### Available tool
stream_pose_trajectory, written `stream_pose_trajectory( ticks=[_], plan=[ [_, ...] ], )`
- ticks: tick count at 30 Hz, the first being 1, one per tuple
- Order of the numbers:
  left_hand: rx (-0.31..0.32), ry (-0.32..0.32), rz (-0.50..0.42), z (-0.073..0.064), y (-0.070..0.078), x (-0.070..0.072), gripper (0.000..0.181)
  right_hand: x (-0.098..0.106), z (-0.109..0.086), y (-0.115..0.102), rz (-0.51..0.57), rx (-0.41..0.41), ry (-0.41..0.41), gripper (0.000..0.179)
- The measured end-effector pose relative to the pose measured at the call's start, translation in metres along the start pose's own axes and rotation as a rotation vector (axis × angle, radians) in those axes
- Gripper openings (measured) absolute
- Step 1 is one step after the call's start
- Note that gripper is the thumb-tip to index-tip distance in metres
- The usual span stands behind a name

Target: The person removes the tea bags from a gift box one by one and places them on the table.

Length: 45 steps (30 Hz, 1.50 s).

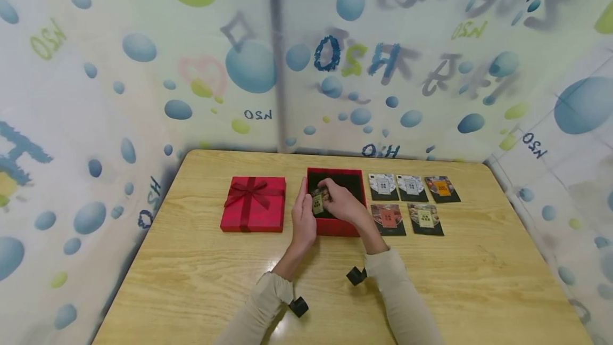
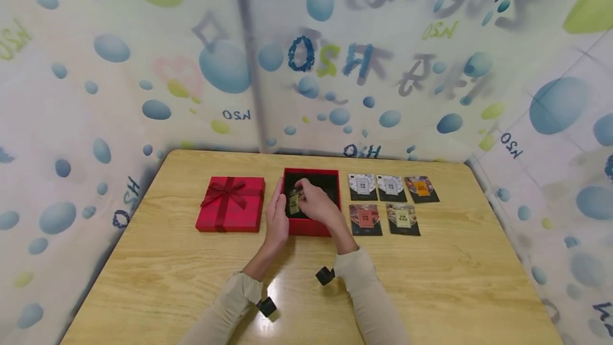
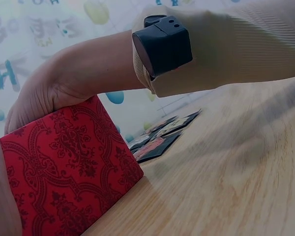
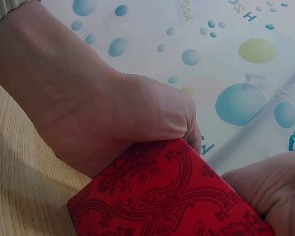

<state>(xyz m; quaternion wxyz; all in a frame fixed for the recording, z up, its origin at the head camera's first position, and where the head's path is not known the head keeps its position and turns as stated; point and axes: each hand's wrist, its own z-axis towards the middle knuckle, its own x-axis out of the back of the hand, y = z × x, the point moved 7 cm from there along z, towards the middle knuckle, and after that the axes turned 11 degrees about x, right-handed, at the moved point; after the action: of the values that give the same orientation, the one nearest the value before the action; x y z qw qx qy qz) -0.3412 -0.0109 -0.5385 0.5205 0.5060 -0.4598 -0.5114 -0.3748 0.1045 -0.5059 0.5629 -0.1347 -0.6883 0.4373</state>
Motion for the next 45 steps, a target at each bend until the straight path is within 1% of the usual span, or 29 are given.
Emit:
stream_pose_trajectory(
  ticks=[4,8,10,15,20,24,26,28,31,35,42,45],
  plan=[
    [0.000,0.007,-0.007,-0.001,-0.001,0.002,0.051,-0.001,0.002,0.000,-0.018,0.022,0.000,0.040],
    [0.002,0.005,-0.003,-0.001,-0.001,0.002,0.050,0.001,0.002,0.001,-0.005,0.022,0.037,0.035],
    [0.007,0.003,0.003,0.000,-0.001,0.002,0.050,0.004,0.001,0.001,-0.004,0.020,0.065,0.032],
    [0.020,0.003,0.012,0.002,-0.003,0.001,0.050,0.014,-0.001,-0.001,0.012,0.034,0.165,0.024],
    [0.005,0.016,0.016,0.001,0.000,0.003,0.050,0.023,-0.003,-0.005,0.047,0.069,0.235,0.019],
    [-0.010,0.011,0.002,0.001,0.002,0.002,0.051,0.034,-0.008,-0.008,0.085,0.107,0.251,0.022],
    [-0.018,0.011,0.002,0.002,0.002,0.002,0.051,0.041,-0.012,-0.009,0.115,0.128,0.252,0.028],
    [-0.024,0.009,0.004,0.003,0.001,0.001,0.050,0.048,-0.018,-0.008,0.158,0.131,0.260,0.033],
    [-0.027,0.007,0.006,0.004,-0.001,0.001,0.050,0.058,-0.027,-0.002,0.229,0.115,0.273,0.041],
    [-0.024,0.003,-0.001,0.003,-0.001,0.000,0.051,0.068,-0.037,0.009,0.302,0.060,0.292,0.046],
    [-0.012,-0.007,0.008,0.003,-0.001,-0.001,0.052,0.087,-0.051,0.021,0.288,0.029,0.332,0.045],
    [-0.024,-0.004,-0.001,0.003,-0.001,0.001,0.051,0.092,-0.058,0.029,0.283,0.002,0.341,0.046]
  ],
)
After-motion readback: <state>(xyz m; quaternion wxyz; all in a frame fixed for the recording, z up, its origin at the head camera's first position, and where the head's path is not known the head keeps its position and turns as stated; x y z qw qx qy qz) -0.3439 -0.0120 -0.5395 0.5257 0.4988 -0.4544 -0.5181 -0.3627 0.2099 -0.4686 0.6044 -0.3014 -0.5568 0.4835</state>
